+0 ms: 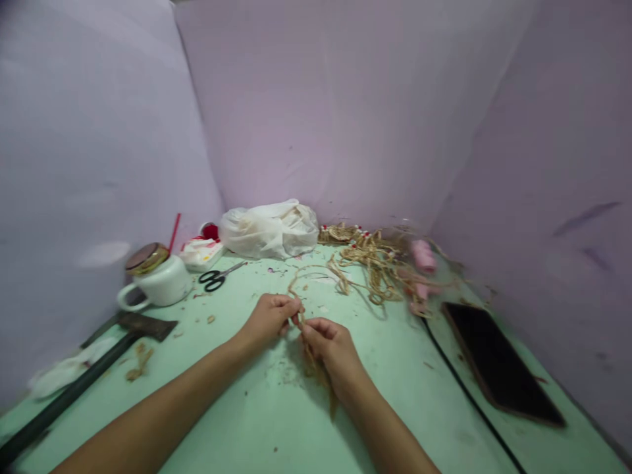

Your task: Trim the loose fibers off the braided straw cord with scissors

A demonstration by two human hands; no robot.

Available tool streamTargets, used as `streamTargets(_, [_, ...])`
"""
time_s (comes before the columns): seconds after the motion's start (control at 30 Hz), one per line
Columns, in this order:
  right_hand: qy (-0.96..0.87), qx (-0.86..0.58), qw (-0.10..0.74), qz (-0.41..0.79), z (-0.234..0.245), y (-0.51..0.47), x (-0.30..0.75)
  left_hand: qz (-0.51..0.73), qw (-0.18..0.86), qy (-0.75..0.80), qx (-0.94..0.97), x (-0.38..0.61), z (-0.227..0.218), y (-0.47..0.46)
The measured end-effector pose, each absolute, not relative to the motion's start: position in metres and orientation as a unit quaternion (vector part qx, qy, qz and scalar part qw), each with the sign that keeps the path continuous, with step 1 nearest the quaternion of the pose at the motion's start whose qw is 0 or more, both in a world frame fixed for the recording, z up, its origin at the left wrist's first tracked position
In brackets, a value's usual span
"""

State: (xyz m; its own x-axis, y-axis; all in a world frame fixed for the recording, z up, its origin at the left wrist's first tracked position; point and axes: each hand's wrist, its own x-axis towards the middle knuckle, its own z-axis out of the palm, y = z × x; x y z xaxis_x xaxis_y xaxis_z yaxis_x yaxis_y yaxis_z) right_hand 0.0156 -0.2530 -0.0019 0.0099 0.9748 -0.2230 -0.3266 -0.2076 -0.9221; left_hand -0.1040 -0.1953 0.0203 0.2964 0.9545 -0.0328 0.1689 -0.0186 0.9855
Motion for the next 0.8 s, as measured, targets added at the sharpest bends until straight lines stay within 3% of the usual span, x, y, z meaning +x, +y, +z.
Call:
streamTargets(0.13, [-0.303, -0.493, 0.532, 0.617, -0.005, -0.251, 0.016, 0.375, 0.418, 0.489, 0.668, -0.14, 0.043, -0.207])
streamTargets(0.23, [-0.304, -0.501, 0.528, 0.615, -0.007, -0.25, 0.016, 0.338, 0.234, 0.544, 0.731, -0.198, 0.064, -0.226])
streamTargets(0.37, [-0.309, -0.503, 0.534, 0.606, -0.007, -0.25, 0.015, 0.29, 0.086, 0.717, 0.628, -0.286, 0.077, -0.246])
streamTargets(0.53, [-0.303, -0.503, 0.537, 0.605, -0.006, -0.252, 0.014, 0.218, 0.038, 0.771, 0.597, -0.328, 0.076, -0.249])
streamTargets(0.8, [-0.299, -0.5, 0.544, 0.604, -0.006, -0.253, 0.013, 0.146, 0.015, 0.7, 0.699, -0.273, 0.065, -0.181])
